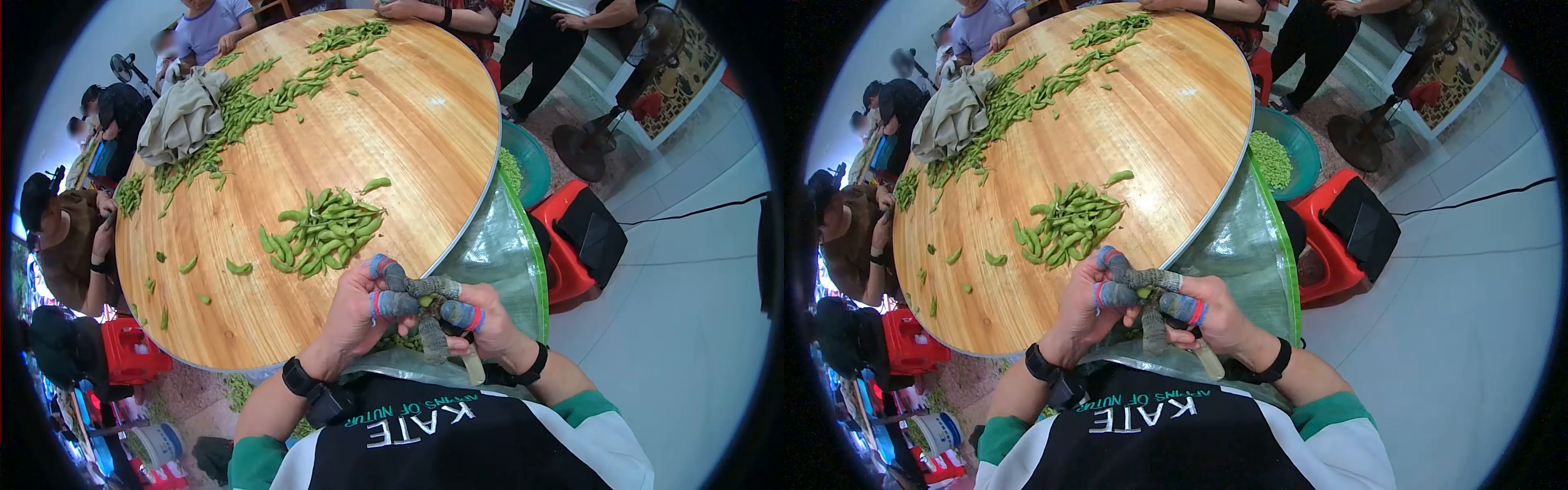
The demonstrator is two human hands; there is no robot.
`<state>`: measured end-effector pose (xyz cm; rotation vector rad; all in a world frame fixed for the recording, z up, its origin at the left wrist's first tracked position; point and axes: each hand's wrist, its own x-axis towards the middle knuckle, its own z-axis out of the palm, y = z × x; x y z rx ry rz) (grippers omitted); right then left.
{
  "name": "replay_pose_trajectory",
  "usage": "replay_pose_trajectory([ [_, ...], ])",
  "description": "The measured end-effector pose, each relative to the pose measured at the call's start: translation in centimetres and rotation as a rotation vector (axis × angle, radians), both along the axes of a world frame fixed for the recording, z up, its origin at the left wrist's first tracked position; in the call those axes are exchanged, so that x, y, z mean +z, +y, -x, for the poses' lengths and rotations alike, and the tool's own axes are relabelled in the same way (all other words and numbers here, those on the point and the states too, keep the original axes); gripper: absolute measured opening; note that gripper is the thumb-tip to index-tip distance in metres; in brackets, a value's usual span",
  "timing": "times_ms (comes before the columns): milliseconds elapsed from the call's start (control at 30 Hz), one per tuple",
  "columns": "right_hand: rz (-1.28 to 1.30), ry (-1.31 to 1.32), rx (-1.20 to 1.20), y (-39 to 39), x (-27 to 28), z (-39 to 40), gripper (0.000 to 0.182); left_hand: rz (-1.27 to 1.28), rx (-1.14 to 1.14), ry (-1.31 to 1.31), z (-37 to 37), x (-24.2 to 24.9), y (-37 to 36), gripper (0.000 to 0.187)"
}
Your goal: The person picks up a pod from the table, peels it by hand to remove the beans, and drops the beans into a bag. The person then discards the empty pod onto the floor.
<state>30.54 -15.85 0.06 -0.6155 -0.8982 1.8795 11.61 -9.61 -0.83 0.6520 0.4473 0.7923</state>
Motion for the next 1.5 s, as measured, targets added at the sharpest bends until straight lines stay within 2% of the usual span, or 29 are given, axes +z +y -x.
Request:
replay_pose_trajectory([
  [33,0.001,-0.002,0.001,0.3,-0.1,-0.1,0.038,0.066,-0.05,-0.045,0.0,-0.1,0.0,0.02],
  [67,0.124,0.076,0.053,0.6,-0.4,-0.3,0.036,0.066,-0.05,-0.047,0.1,0.1,-0.1,0.02],
  [100,0.248,0.155,0.106,0.8,-0.6,-0.4,0.035,-0.098,0.007,0.232,0.1,0.6,-0.2,0.02],
  [133,0.246,0.154,0.106,0.8,-0.7,-0.5,0.035,-0.265,0.066,0.511,0.1,0.9,-0.3,0.02],
  [167,0.345,0.2,0.06,0.8,-0.9,-0.5,0.034,-0.265,0.065,0.511,0.0,0.9,-0.2,0.02],
  [200,0.446,0.248,0.015,0.6,-1.1,-0.5,0.033,-0.83,0.246,0.663,-0.1,0.8,-0.3,0.021],
  [233,0.443,0.37,0.056,0.7,-1.2,-0.6,0.031,-1.401,0.43,0.788,-0.1,0.8,-0.5,0.023],
  [267,0.444,0.371,0.057,0.5,-1.1,-0.5,0.031,-1.401,0.43,0.79,0.0,1.0,-0.6,0.023],
  [333,0.485,0.318,0.016,0.3,-0.9,-0.5,0.03,-1.68,0.48,0.989,0.1,1.8,-0.9,0.026],
  [400,0.497,0.381,0.036,0.2,-1.3,-0.4,0.03,-1.68,0.481,1.052,0.3,1.3,-1.0,0.027],
  [467,0.528,0.417,0.044,0.1,-1.5,-0.3,0.03,-1.531,0.408,0.906,0.5,1.1,-0.4,0.024],
  [600,0.475,0.393,0.006,-0.1,-1.1,0.5,0.03,-1.424,0.32,0.823,0.9,1.8,0.2,0.019],
  [667,0.499,0.412,0.037,0.1,-0.9,0.6,0.031,-1.194,0.328,0.67,0.6,1.9,-0.1,0.015],
  [700,0.499,0.414,0.039,0.0,-0.8,0.7,0.031,-1.195,0.328,0.672,0.5,1.9,-0.3,0.015],
  [767,0.394,0.331,-0.002,-0.2,-0.6,0.8,0.03,-0.973,0.324,0.614,0.3,1.6,-0.7,0.01],
  [800,0.392,0.33,-0.001,-0.1,-0.4,0.7,0.03,-0.975,0.327,0.614,0.4,1.7,-0.9,0.01],
  [867,0.278,0.156,-0.03,-0.1,-0.1,0.5,0.03,-0.456,0.109,0.544,0.7,2.1,-1.0,0.009],
  [900,0.276,0.155,-0.028,0.0,-0.1,0.3,0.03,-0.458,0.112,0.543,0.7,1.9,-0.8,0.009],
  [967,0.056,-0.139,-0.065,0.0,-0.3,-0.3,0.03,-0.113,-0.02,0.332,0.7,1.4,-0.3,0.009],
  [1000,0.056,-0.14,-0.065,0.0,-0.3,-0.4,0.03,-0.112,-0.021,0.332,0.6,1.7,-0.5,0.009],
  [1067,-0.041,-0.263,-0.163,0.1,-0.4,-0.7,0.026,-0.272,-0.05,0.595,0.2,2.6,-1.0,0.01],
  [1100,-0.041,-0.264,-0.163,0.2,-0.4,-0.7,0.026,-0.271,-0.05,0.593,0.1,2.5,-1.1,0.01],
  [1167,-0.132,-0.446,-0.279,0.2,-0.3,-0.5,0.021,-0.378,-0.03,0.567,-0.1,2.2,-1.4,0.012],
  [1300,-0.138,-0.496,-0.271,0.5,-0.4,-0.8,0.018,-0.538,-0.01,0.563,-0.2,1.2,-1.6,0.014],
  [1367,-0.412,-0.573,-0.423,0.7,-1.4,-0.3,0.019,-0.722,-0.035,0.697,-0.1,1.3,-1.7,0.012],
  [1400,-0.41,-0.574,-0.423,0.6,-1.2,-0.5,0.019,-0.72,-0.036,0.697,-0.2,1.1,-1.8,0.012],
  [1467,-0.474,-0.802,-0.364,0.7,-0.6,-1.0,0.023,-0.734,0.012,0.662,-0.3,0.7,-1.8,0.023],
  [1500,-0.474,-0.803,-0.364,0.7,-0.7,-1.1,0.023,-0.734,0.012,0.661,-0.3,0.7,-1.7,0.023],
])
